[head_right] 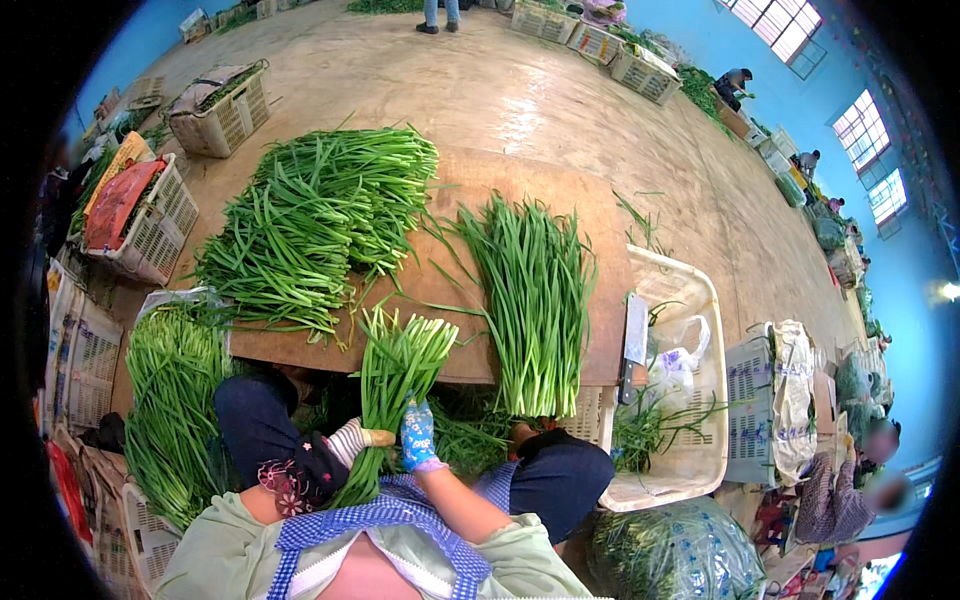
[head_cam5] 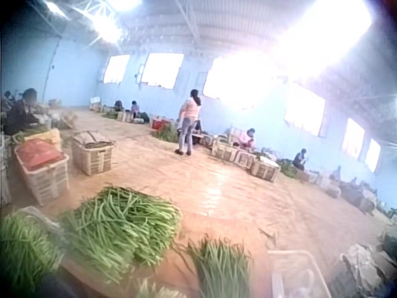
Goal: The person gathers green onions from a large pile, aligns them into neat bunches, and secures them with red rubber bands. They trim the root ends of the bunches using a knife and place the finished bundles into a white plastic basket.
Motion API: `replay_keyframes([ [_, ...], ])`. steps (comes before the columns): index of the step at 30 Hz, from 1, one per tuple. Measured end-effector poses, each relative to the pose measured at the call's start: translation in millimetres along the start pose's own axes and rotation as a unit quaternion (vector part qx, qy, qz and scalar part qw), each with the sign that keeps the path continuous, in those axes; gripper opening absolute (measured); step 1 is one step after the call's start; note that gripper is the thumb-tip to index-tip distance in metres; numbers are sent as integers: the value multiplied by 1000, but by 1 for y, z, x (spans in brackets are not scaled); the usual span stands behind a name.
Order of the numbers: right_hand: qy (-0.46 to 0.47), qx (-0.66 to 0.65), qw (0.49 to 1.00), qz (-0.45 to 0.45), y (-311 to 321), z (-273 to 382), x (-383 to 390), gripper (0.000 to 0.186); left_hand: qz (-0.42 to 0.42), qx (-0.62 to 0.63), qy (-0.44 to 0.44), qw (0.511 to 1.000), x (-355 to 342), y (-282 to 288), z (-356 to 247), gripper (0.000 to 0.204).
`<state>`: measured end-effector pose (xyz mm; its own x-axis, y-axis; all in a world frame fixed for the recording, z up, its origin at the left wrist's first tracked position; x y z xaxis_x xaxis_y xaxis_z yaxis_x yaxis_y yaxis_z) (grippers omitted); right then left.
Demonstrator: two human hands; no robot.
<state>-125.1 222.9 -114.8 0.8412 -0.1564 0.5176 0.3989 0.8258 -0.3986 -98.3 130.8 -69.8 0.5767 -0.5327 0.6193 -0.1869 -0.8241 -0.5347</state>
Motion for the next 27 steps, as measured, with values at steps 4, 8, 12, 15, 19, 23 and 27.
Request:
replay_keyframes([
  [4,89,55,993,51,16,2,-2,40,14,-23,-48,998,17,-6,-22,35],
  [8,213,294,918,156,-10,98,43,33,17,-86,-58,994,31,28,-44,32],
  [12,339,257,904,30,7,163,59,31,87,-103,-53,989,63,56,-46,35],
  [15,441,425,787,67,-48,206,83,40,26,-88,-5,996,97,53,-52,34],
  [19,549,558,596,178,-123,191,103,37,-23,-116,14,993,125,41,-56,29],
  [23,533,412,725,147,-110,180,73,13,-11,-118,-4,993,139,47,-48,29],
  [27,242,39,966,87,-36,168,9,12,39,-63,66,995,158,70,-23,30],
])
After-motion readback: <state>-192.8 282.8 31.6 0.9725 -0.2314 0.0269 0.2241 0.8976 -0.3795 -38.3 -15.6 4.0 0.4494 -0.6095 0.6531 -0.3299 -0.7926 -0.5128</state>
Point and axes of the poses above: each hand's wrist, its own x-axis away from the middle knuckle, its own y-axis out of the back of the hand, z = x × y, the point moved 10 cm from there along -x, towards the middle knuckle, and after that the axes turned 4 degrees about y, right-handed, at the moved point
